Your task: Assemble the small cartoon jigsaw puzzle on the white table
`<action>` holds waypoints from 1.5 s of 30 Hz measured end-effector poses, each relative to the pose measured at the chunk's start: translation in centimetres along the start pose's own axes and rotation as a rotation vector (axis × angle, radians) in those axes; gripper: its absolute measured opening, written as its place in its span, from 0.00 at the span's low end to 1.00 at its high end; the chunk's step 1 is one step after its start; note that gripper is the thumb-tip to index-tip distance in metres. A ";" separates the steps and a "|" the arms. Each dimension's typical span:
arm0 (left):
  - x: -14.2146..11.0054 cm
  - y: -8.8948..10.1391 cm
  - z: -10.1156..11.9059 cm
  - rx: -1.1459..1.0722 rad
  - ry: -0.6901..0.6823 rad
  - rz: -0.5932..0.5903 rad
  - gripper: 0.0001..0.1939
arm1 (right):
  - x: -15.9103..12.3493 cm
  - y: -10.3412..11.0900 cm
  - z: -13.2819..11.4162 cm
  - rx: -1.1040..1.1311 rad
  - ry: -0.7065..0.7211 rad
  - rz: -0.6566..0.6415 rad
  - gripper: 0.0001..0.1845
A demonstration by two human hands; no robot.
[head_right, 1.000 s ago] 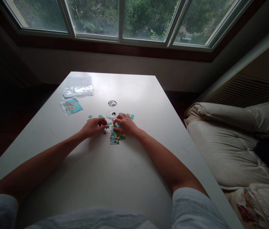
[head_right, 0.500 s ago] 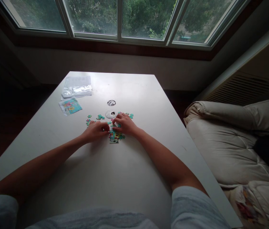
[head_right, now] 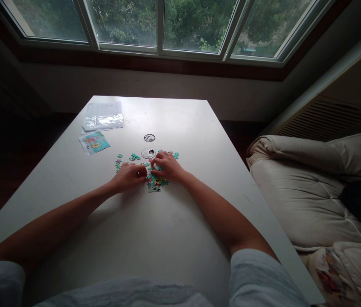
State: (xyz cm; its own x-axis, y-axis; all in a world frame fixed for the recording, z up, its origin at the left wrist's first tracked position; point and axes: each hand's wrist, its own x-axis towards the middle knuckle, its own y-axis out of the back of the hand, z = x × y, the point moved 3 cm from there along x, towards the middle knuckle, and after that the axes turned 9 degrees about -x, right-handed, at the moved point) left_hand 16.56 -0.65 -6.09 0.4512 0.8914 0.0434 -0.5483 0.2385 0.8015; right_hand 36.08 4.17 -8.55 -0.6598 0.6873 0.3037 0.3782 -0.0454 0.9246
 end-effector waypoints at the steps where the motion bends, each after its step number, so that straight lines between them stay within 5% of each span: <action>1: 0.0 0.0 0.0 0.001 0.000 0.002 0.06 | 0.0 0.0 0.0 0.000 0.002 0.003 0.13; 26: -0.3 -0.7 0.8 0.053 -0.038 0.037 0.05 | 0.0 -0.2 -0.1 0.018 -0.004 0.007 0.12; 34: 0.8 3.4 -1.3 0.104 0.033 0.174 0.13 | 0.0 1.3 -0.3 0.018 0.048 -0.129 0.21; 39: 0.7 5.1 -1.5 0.198 0.054 0.065 0.12 | -0.3 2.5 -0.6 0.011 0.110 -0.246 0.31; 45: -0.1 4.1 0.1 0.293 -0.006 -0.038 0.09 | -0.3 2.0 -0.8 -0.042 0.089 -0.200 0.30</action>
State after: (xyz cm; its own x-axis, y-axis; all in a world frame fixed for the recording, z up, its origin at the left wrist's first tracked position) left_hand 14.36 0.16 -2.73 0.4720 0.8815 0.0123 -0.3046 0.1500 0.9406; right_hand 36.54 3.25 -6.62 -0.7743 0.6192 0.1304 0.2075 0.0538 0.9768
